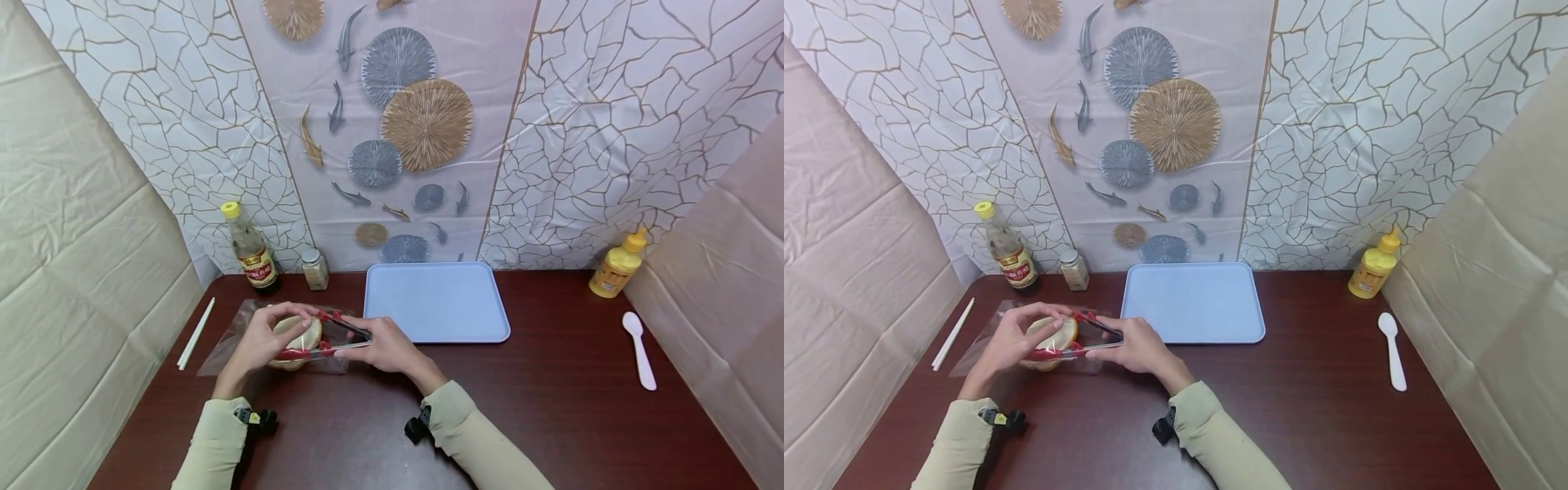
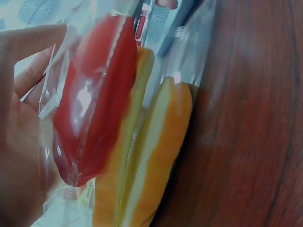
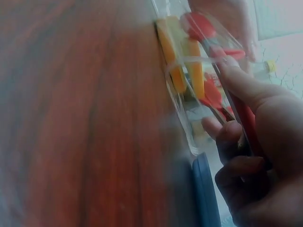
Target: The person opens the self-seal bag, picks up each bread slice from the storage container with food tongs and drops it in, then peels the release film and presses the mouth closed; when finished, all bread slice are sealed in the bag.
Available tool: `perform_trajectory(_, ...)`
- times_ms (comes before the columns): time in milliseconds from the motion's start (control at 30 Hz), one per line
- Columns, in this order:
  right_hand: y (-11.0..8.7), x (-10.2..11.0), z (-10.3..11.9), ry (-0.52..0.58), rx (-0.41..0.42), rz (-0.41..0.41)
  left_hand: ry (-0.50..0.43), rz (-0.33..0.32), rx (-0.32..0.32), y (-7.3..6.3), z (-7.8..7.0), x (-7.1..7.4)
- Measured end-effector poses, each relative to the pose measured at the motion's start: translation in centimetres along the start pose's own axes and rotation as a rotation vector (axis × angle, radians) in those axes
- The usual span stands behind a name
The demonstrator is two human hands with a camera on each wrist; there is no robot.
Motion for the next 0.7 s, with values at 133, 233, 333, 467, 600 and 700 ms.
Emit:
perform_trajectory(133,0.0,-0.4,0.3,-0.013,-0.002,-0.026,-0.008,-0.007,-0.028,0.1,-0.3,0.0)
perform_trajectory(233,0.1,-0.8,0.7,-0.028,-0.003,-0.036,0.003,-0.012,-0.016,0.1,-0.3,0.0)
perform_trajectory(333,0.0,-1.0,1.0,-0.039,-0.030,-0.031,0.018,-0.008,-0.001,0.1,-0.2,0.0)
perform_trajectory(467,-0.2,-1.2,1.2,-0.028,-0.074,-0.022,0.039,0.007,0.012,0.1,-0.2,-0.1)
perform_trajectory(600,-0.4,-1.0,1.2,-0.034,-0.071,-0.048,0.049,0.018,0.032,0.0,0.0,-0.1)
perform_trajectory(700,-0.8,-0.5,1.0,-0.046,-0.062,-0.067,0.049,0.027,0.048,-0.1,0.3,-0.2)
Point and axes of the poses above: each hand's wrist, its own y-axis towards the middle knuckle, its own x-axis out of the back of the hand, z = x × y, the point moved 2 cm from there along y, towards the middle knuckle
